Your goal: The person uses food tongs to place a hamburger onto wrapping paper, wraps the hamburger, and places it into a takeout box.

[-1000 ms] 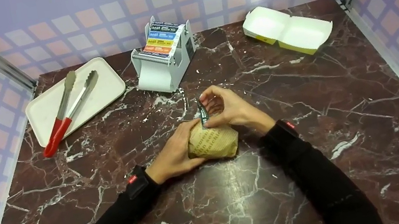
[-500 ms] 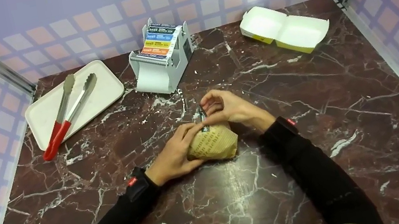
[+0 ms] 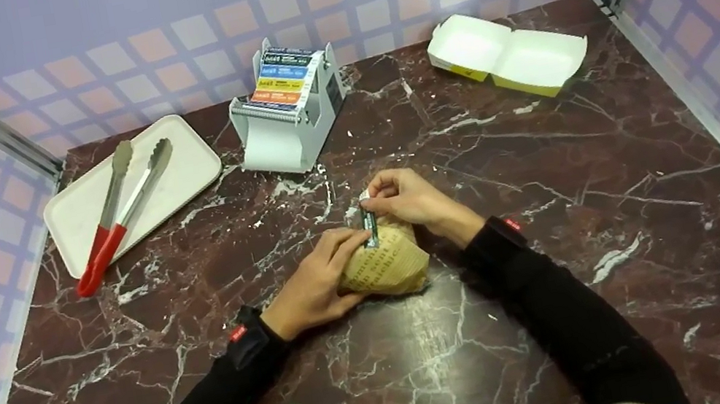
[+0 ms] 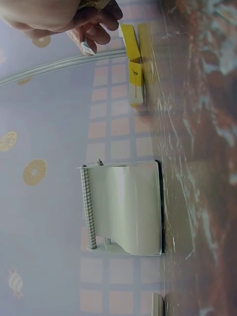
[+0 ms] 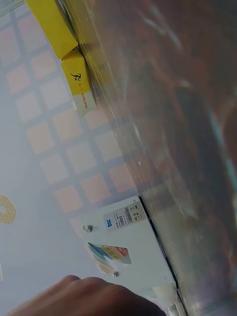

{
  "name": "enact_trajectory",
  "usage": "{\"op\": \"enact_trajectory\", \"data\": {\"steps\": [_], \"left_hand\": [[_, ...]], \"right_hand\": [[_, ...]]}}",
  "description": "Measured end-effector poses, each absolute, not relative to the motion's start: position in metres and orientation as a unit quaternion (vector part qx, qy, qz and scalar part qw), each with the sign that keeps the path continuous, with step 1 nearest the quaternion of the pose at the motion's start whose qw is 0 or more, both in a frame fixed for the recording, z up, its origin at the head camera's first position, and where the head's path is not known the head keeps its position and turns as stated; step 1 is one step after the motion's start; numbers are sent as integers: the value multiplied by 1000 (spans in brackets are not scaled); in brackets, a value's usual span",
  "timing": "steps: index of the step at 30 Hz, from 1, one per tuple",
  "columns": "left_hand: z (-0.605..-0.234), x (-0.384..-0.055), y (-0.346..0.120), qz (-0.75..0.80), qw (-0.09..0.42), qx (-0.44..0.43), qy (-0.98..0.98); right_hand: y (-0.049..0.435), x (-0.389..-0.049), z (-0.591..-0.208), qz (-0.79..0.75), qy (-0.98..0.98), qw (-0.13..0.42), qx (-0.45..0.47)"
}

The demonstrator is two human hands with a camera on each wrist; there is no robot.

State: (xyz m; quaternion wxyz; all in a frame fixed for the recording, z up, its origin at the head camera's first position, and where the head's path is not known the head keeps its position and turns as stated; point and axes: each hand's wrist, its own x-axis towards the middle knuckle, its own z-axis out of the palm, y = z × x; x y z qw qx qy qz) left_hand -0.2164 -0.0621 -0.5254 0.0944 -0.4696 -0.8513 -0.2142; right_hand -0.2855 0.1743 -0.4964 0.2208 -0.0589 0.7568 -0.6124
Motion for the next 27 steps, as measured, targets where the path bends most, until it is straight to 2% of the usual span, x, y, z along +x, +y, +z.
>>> {"op": "enact_trajectory", "data": {"steps": [13, 27], "left_hand": [[-526, -215, -62, -164, 143, -501, -837], [-528, -212, -63, -121, 195, -522, -822]], "right_hand": [[175, -279, -497, -575, 781, 235, -59], [181, -281, -497, -525, 790, 297, -107]]}}
